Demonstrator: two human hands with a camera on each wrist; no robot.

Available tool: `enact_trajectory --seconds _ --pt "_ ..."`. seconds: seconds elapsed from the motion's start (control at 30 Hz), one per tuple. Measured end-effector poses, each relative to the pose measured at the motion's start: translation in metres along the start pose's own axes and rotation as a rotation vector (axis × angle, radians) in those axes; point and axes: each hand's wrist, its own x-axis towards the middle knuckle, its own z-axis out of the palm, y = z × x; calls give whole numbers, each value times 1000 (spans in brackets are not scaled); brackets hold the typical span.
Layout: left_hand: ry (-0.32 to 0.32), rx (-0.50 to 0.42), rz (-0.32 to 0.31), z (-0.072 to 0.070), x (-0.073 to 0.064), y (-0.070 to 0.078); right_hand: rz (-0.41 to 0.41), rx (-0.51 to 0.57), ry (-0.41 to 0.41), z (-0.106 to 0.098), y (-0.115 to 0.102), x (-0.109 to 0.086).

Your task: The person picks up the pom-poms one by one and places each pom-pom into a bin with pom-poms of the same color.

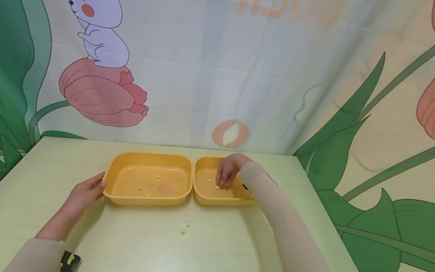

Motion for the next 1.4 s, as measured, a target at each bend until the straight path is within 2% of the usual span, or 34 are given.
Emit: enact_trajectory --seconds 0.3,0.53,0.7,0.9,1.07,1.23,1.4 --pt "-8 -20 -10 1 -1 0 -42 -33 63 1 2 -20" --pt "-9 -25 -18 0 0 0 -112 -115 186 8 0 -47" --pt "-11 -26 -21 0 0 -1 -210 -139 288 16 4 -67" --pt "-15 -34 -27 0 0 1 -388 -46 446 36 13 -89" --pt "-16 -37 -32 0 -1 3 -504 54 578 63 13 -104" --pt "-14 -38 -28 0 -1 4 -595 125 630 94 11 -108" --pt "-14 -42 -47 0 0 3 -659 207 605 118 9 -100"
